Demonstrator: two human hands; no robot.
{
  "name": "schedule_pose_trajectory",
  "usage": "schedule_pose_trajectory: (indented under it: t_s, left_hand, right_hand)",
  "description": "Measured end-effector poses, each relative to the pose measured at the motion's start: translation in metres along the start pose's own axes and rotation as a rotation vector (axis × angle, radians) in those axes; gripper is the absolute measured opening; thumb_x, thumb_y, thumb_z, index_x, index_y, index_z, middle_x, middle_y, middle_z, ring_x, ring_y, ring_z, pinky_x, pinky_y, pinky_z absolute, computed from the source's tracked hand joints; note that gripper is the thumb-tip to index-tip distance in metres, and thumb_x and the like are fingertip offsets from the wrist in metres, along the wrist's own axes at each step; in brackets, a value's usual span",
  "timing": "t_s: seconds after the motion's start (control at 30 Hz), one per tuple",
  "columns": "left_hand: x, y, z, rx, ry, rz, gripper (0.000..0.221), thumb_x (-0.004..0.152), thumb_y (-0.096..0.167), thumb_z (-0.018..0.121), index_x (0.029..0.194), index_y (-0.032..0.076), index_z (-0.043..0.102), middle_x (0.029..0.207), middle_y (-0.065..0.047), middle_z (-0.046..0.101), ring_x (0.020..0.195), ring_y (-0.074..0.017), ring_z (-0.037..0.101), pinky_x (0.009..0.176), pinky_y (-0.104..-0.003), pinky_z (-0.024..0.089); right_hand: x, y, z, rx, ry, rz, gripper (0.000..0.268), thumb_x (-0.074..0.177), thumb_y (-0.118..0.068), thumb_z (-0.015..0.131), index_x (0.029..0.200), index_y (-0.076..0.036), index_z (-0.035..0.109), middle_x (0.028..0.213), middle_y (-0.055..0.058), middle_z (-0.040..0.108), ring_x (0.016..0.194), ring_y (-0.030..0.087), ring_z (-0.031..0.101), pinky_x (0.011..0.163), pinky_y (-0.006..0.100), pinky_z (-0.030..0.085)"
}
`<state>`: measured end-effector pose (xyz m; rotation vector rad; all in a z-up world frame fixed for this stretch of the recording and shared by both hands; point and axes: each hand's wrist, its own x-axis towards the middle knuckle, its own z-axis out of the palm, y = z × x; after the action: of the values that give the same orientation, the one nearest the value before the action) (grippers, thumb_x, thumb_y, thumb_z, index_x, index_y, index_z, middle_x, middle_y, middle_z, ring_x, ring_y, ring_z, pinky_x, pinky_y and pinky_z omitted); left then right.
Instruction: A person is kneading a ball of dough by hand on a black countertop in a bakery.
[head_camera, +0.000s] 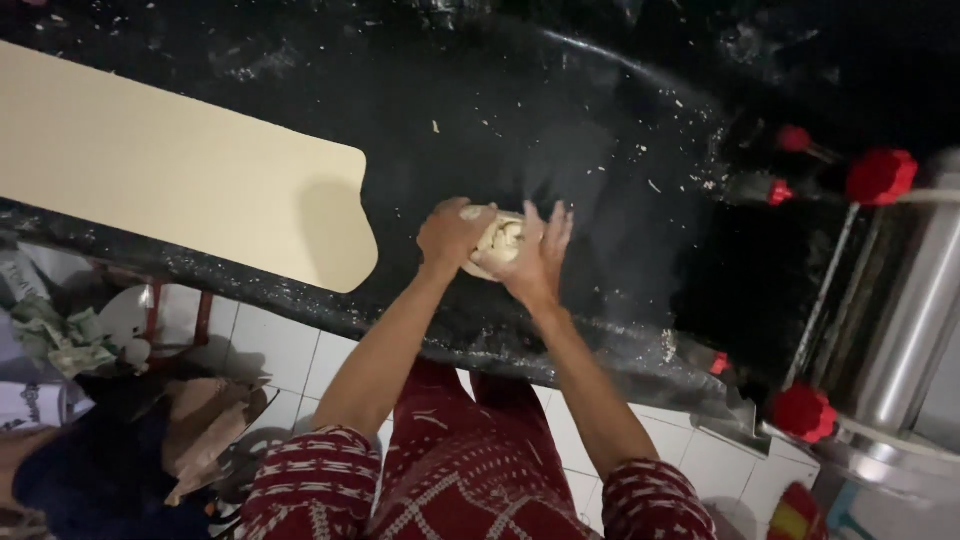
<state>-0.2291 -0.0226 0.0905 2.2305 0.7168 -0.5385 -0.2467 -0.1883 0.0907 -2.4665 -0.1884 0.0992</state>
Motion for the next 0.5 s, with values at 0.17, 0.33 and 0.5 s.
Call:
schedule_pose_trajectory:
  t_s: [0.17, 0.33, 0.5]
  left_hand:
    - [0.009, -0.002, 0.009, -0.018, 0.080, -0.082, 0.058, 0.087, 0.073, 0.055, 0.120, 0.029, 0.072, 0.112, -0.006, 0.071, 0.109, -0.0331, 0.071, 0.097, -0.050, 0.054]
    - [0.042, -0.024, 0.034, 0.005, 0.211, -0.012, 0.044, 0.095, 0.058, 0.057, 0.102, 0.020, 0.078, 0.091, -0.010, 0.074, 0.090, -0.0366, 0.076, 0.083, -0.053, 0.060]
    - [0.068, 0.000, 0.028, 0.144, 0.412, 0.032, 0.044, 0.090, 0.049, 0.060, 0.073, 0.011, 0.074, 0.068, -0.016, 0.071, 0.069, -0.0388, 0.075, 0.063, -0.054, 0.059]
  right_hand:
    - [-0.003, -0.002, 0.025, -0.183, 0.066, -0.252, 0.111, 0.060, -0.071, 0.088, 0.151, -0.019, 0.050, 0.150, 0.030, 0.038, 0.134, 0.059, 0.043, 0.104, 0.067, 0.045]
    - [0.025, 0.009, 0.028, -0.257, -0.128, -0.415, 0.132, 0.048, -0.082, 0.082, 0.159, -0.024, 0.040, 0.140, 0.028, 0.042, 0.131, 0.059, 0.042, 0.102, 0.069, 0.042]
    - [0.074, 0.009, 0.025, -0.278, -0.258, -0.273, 0.116, 0.046, -0.086, 0.080, 0.143, -0.028, 0.052, 0.114, 0.010, 0.050, 0.103, 0.040, 0.056, 0.062, 0.054, 0.061]
